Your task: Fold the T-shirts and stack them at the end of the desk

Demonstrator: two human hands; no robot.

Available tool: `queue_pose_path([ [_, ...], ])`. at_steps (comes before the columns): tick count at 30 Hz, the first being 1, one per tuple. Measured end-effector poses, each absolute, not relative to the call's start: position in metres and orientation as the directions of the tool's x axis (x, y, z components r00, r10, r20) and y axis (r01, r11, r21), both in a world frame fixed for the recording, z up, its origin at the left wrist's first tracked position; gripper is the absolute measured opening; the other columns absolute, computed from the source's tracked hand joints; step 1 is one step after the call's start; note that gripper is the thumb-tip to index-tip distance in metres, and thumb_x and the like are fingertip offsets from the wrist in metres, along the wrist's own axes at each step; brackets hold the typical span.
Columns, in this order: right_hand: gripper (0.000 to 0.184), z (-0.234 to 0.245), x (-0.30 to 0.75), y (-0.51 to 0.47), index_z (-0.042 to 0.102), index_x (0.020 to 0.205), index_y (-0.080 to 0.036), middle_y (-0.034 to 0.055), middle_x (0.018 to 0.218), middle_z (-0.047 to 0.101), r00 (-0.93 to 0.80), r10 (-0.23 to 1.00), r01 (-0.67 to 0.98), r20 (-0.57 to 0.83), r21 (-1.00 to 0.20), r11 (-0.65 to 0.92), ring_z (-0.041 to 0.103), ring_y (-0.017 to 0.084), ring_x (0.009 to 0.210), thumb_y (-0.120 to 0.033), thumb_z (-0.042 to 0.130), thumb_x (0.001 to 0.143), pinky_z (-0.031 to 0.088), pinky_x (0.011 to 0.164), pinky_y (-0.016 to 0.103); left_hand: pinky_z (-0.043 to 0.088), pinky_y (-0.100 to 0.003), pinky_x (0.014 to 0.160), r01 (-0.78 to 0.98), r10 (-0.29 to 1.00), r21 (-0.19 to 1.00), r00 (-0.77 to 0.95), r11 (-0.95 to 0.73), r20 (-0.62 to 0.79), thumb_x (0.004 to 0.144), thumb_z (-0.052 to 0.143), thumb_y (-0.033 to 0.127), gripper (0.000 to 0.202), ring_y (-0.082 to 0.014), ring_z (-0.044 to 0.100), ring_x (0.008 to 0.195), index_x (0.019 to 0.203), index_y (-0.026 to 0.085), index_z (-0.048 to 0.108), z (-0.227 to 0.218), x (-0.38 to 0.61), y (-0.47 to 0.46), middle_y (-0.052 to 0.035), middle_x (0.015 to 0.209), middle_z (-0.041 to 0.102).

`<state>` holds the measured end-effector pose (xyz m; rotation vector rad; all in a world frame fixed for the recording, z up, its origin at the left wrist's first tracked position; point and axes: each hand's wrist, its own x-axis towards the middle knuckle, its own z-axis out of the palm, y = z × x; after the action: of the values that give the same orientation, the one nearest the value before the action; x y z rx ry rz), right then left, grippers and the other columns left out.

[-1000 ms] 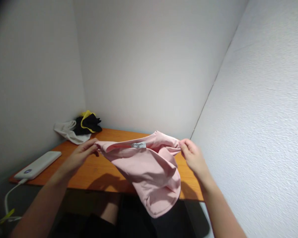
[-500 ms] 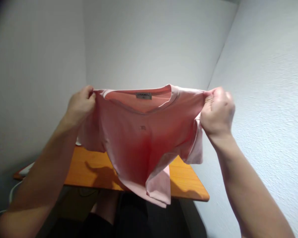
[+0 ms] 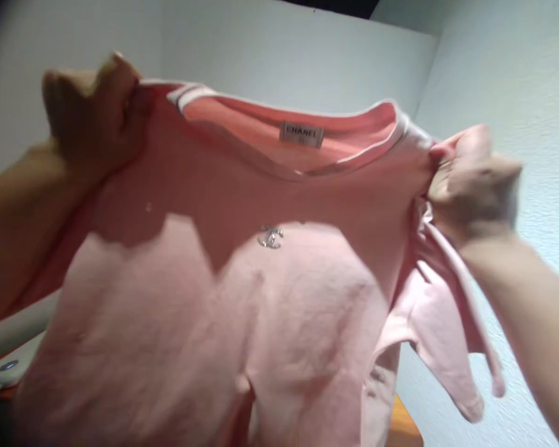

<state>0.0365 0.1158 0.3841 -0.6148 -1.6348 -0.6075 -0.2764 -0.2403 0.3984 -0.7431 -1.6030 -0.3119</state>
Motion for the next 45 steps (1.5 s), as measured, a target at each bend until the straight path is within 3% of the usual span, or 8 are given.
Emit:
queue_pose_path([
  [4,0.033,0.344,-0.012,0.159,0.056,0.106,-0.014,0.0111,0.075,0.065,-0.289,0.090,0.623,0.953,0.116,0.774,0.057,0.017,0.060,-0.034,0.031,0.103,0.028,0.055,0.028,0.041,-0.030,0.075,0.568,0.439,-0.337,-0.049,0.751,0.897,0.100,0.017,0.049,0.057,-0.0171,0.063,0.088,0.113,0.016,0.062,0.381,-0.307,-0.221,-0.0069,0.092,0.068],
  [10,0.033,0.293,-0.165,0.220,0.049,0.119,-0.009,0.0189,0.103,0.066,-0.625,0.444,0.659,0.643,0.129,0.741,0.064,0.026,0.090,-0.032,0.033,0.102,0.040,0.067,0.030,0.040,-0.028,0.077,0.728,0.589,-0.238,-0.271,0.643,0.762,0.101,0.029,0.034,0.040,-0.0166,0.059,0.088,0.111,0.011,0.061,0.313,-0.422,-0.097,-0.0121,0.099,0.066],
  [14,0.035,0.225,-0.228,0.221,0.051,0.123,-0.010,0.0197,0.118,0.061,-0.771,0.448,0.560,0.452,0.147,0.815,0.060,0.025,0.107,-0.031,0.051,0.095,0.044,0.081,0.030,0.040,-0.036,0.093,0.774,0.647,-0.143,-0.396,0.617,0.651,0.095,0.041,0.025,0.038,-0.0250,0.054,0.116,0.129,0.011,0.051,0.208,-0.465,-0.037,-0.0182,0.126,0.057],
  [19,0.026,0.083,-0.211,0.210,0.062,0.112,-0.015,0.0130,0.109,0.066,-0.874,0.403,0.448,0.270,0.127,0.885,0.062,0.025,0.103,-0.030,0.049,0.094,0.045,0.087,0.033,0.045,-0.032,0.094,0.830,0.798,-0.022,-0.527,0.557,0.292,0.096,0.037,0.033,0.038,-0.0209,0.062,0.110,0.115,0.020,0.067,0.041,-0.489,-0.049,-0.0101,0.120,0.067],
  [23,0.050,-0.026,-0.178,0.246,0.059,0.125,-0.009,0.0213,0.124,0.060,-0.805,0.586,0.591,0.088,0.048,0.805,0.058,0.035,0.113,-0.045,0.040,0.096,0.044,0.093,0.045,0.036,-0.043,0.109,0.815,0.808,0.049,-0.579,0.577,0.108,0.097,0.028,0.040,0.053,-0.0255,0.041,0.137,0.142,0.017,0.046,-0.042,-0.516,-0.070,-0.0113,0.149,0.044],
  [26,0.064,-0.073,-0.167,0.287,0.041,0.146,-0.013,0.0179,0.152,0.034,-0.744,0.663,0.667,0.085,0.045,0.743,0.033,0.038,0.138,-0.052,0.030,0.097,0.033,0.106,0.052,0.024,-0.047,0.116,0.807,0.806,0.084,-0.589,0.584,0.063,0.098,0.022,0.045,0.059,-0.0238,0.025,0.145,0.150,0.019,0.031,-0.064,-0.540,-0.077,-0.0070,0.157,0.026],
  [30,0.067,-0.090,-0.173,0.327,0.025,0.153,-0.024,0.0066,0.160,0.016,-0.671,0.738,0.741,0.073,0.035,0.670,0.013,0.036,0.145,-0.059,0.023,0.096,0.020,0.113,0.055,0.017,-0.046,0.119,0.793,0.795,0.115,-0.605,0.598,0.045,0.096,0.019,0.054,0.065,-0.0219,0.018,0.147,0.152,0.021,0.025,-0.069,-0.569,-0.083,-0.0053,0.159,0.019],
  [45,0.073,-0.080,-0.191,0.352,0.018,0.154,-0.029,0.0050,0.161,0.012,-0.612,0.791,0.791,0.019,0.012,0.612,0.009,0.035,0.146,-0.068,0.020,0.092,0.015,0.113,0.057,0.018,-0.046,0.117,0.800,0.799,0.043,-0.599,0.598,0.046,0.095,0.028,0.049,0.062,-0.0241,0.024,0.146,0.150,0.020,0.031,-0.063,-0.588,-0.086,-0.0074,0.158,0.024],
])
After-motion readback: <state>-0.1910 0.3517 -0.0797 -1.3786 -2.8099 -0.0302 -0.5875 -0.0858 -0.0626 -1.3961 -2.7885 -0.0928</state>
